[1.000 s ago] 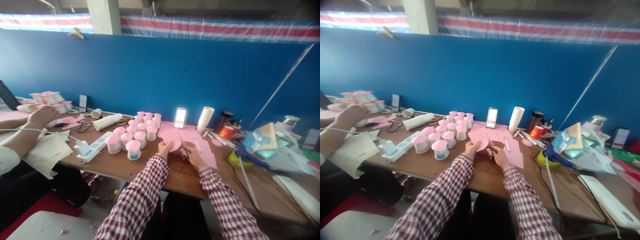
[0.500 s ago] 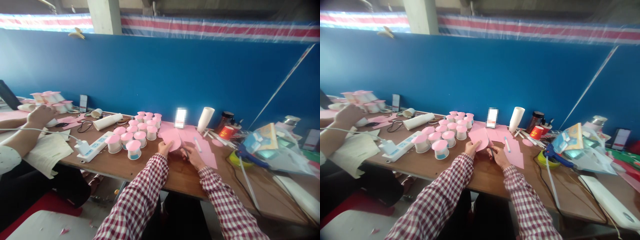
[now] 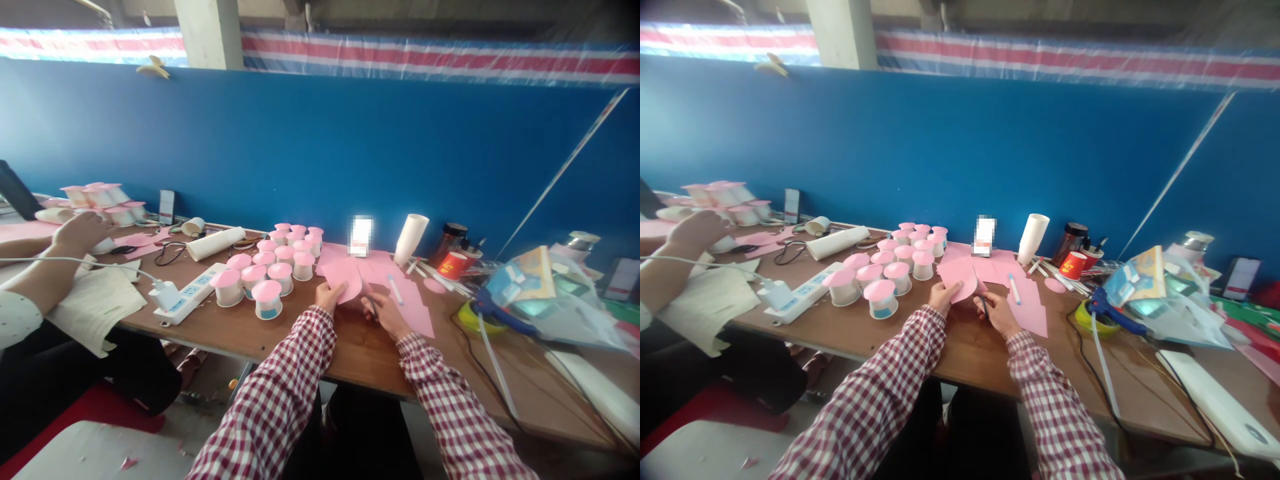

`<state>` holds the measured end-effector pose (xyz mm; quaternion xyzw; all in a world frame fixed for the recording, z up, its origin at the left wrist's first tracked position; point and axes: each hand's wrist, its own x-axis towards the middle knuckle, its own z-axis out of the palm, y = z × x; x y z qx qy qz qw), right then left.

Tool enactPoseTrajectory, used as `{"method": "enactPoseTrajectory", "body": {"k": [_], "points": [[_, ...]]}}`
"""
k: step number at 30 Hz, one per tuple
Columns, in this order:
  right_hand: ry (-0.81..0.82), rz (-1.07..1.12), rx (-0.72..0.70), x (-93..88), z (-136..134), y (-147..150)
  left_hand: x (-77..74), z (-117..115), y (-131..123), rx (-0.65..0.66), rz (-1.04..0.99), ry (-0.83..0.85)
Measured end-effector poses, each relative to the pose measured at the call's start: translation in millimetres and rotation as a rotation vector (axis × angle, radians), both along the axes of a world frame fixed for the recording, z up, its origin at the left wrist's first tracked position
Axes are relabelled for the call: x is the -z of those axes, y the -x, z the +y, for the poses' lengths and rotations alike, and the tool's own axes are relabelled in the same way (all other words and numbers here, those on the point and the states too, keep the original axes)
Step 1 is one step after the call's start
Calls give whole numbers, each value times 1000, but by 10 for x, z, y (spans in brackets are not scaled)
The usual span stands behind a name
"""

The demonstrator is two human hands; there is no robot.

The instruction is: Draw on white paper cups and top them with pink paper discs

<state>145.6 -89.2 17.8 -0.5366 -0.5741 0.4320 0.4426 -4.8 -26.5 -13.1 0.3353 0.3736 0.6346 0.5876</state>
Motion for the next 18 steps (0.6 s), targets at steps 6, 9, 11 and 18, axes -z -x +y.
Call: {"method": "enactPoseTrajectory", "body": {"k": [6,9,11,18], "points": [[11,-12,1,-17,-13,1,-19,-21,6,-1,14,1],[9,-19,1,-26,-18,0,-21,-24,12,0,22,7],[6,-22,2,-29,-20,1,-22,-27,14,4,26,6],[-1,-20,7,-18,-12,3,-27,-30,6,13,22,4]]}}
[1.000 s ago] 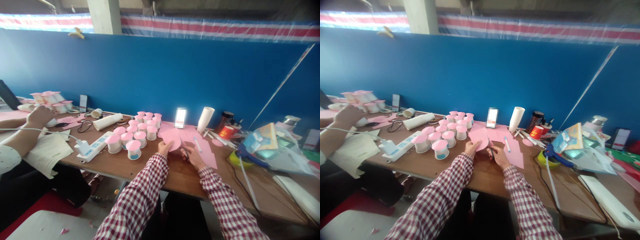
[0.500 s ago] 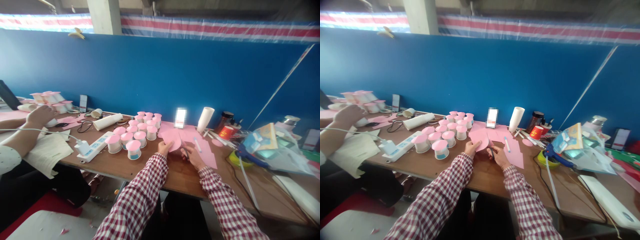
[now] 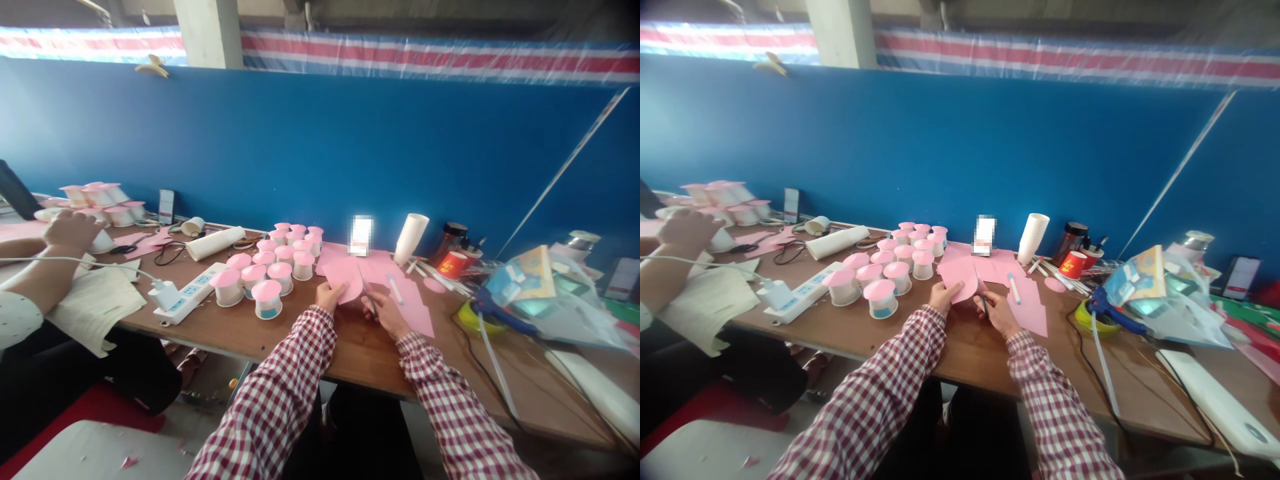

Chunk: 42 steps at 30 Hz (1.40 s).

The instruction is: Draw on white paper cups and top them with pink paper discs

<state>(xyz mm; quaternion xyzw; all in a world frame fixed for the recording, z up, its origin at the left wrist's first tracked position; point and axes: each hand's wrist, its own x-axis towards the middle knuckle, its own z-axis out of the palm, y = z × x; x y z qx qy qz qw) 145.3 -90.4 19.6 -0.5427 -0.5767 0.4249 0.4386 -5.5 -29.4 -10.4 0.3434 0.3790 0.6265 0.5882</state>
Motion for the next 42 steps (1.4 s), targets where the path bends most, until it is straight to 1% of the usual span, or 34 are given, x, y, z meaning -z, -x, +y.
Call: {"method": "enactPoseTrajectory", "body": {"k": [16,22,38,42], "points": [[0,-14,6,-19,-4,1,-33,-25,-9,1,-25,0],[-3,-7,13,3,6,-6,-44,-25,-5,-9,-28,12],[-10,-4,8,6,17,-4,-42,-19,2,-15,-27,21],[-14,-6,7,9,24,-7,-69,-26,-4,6,-39,17]]}}
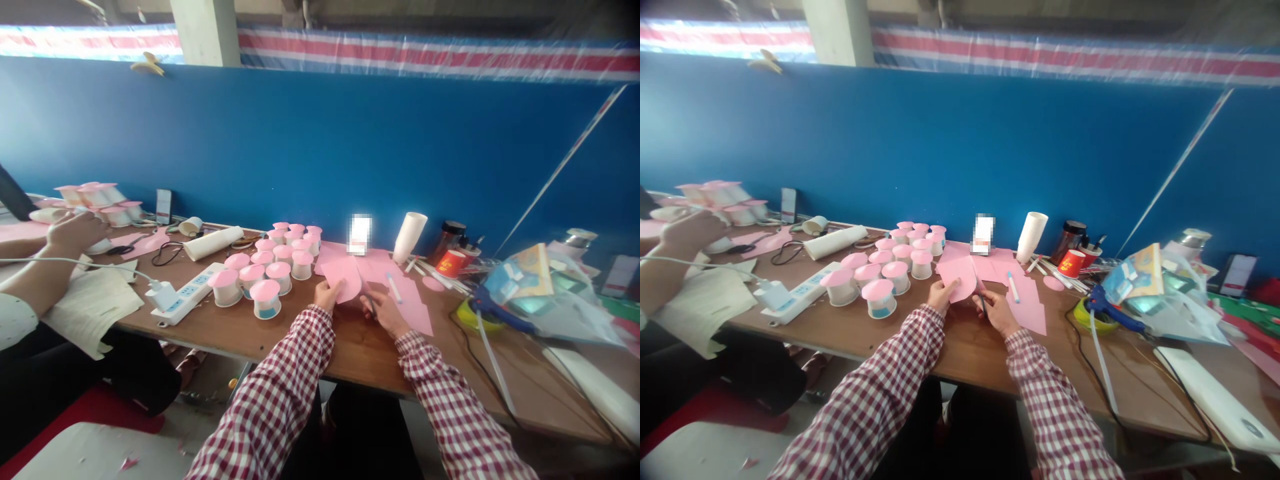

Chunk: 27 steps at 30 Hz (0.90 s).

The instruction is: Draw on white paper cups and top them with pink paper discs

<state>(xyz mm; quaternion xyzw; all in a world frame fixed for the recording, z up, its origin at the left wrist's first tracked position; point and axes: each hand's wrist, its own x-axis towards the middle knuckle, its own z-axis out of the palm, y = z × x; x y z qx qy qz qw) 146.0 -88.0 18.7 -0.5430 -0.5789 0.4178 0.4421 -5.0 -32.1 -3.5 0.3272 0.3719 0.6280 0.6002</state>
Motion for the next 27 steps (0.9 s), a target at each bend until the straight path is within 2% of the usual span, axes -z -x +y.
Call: {"method": "enactPoseTrajectory", "body": {"k": [6,10,12,18,23,27], "points": [[-47,-1,-3,-2,-10,5,-135,-136,9,147,-19,-22],[-88,-3,8,10,4,12,-186,-253,11,381,-7,-50],[-108,0,9,23,19,18,-164,-271,-12,424,11,-67],[-145,-15,17,43,29,50,-22,-189,-95,219,-32,-87],[-184,-30,12,63,34,65,41,-157,-113,153,-22,-71],[-211,-26,0,95,51,64,60,-157,-126,157,-27,-67]]}}
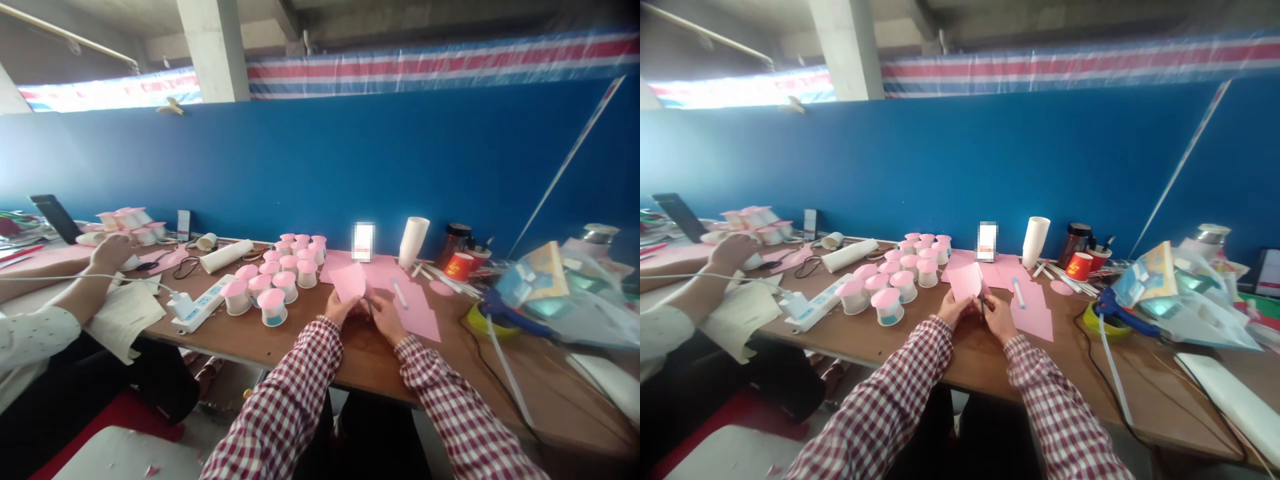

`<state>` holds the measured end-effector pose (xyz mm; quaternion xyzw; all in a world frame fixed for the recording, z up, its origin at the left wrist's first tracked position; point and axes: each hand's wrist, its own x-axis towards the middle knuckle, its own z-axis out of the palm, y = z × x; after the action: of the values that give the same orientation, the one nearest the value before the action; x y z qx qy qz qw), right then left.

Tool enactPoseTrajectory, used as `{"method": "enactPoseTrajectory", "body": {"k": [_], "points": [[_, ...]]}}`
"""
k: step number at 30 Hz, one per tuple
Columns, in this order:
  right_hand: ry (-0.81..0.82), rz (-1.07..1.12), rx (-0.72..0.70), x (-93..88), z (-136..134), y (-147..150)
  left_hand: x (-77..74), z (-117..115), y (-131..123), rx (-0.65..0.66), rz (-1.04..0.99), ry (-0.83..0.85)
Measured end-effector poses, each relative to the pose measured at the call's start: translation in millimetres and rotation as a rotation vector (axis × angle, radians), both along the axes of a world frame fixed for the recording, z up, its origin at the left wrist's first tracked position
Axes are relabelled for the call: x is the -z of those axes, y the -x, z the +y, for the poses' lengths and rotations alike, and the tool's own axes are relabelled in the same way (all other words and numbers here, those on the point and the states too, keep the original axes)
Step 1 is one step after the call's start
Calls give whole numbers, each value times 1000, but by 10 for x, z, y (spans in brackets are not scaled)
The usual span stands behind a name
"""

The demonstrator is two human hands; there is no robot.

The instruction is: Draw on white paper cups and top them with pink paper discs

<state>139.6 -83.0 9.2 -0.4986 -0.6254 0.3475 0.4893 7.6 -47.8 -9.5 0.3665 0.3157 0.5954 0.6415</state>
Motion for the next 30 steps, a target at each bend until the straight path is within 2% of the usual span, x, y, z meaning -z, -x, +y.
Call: {"method": "enactPoseTrajectory", "body": {"k": [19,30], "points": [[15,-36,44,15,13,3,-8,41,-10,-22,-20,50],[-67,-164,43,1,12,-11,-4,56,-12,-41,-35,50]]}}
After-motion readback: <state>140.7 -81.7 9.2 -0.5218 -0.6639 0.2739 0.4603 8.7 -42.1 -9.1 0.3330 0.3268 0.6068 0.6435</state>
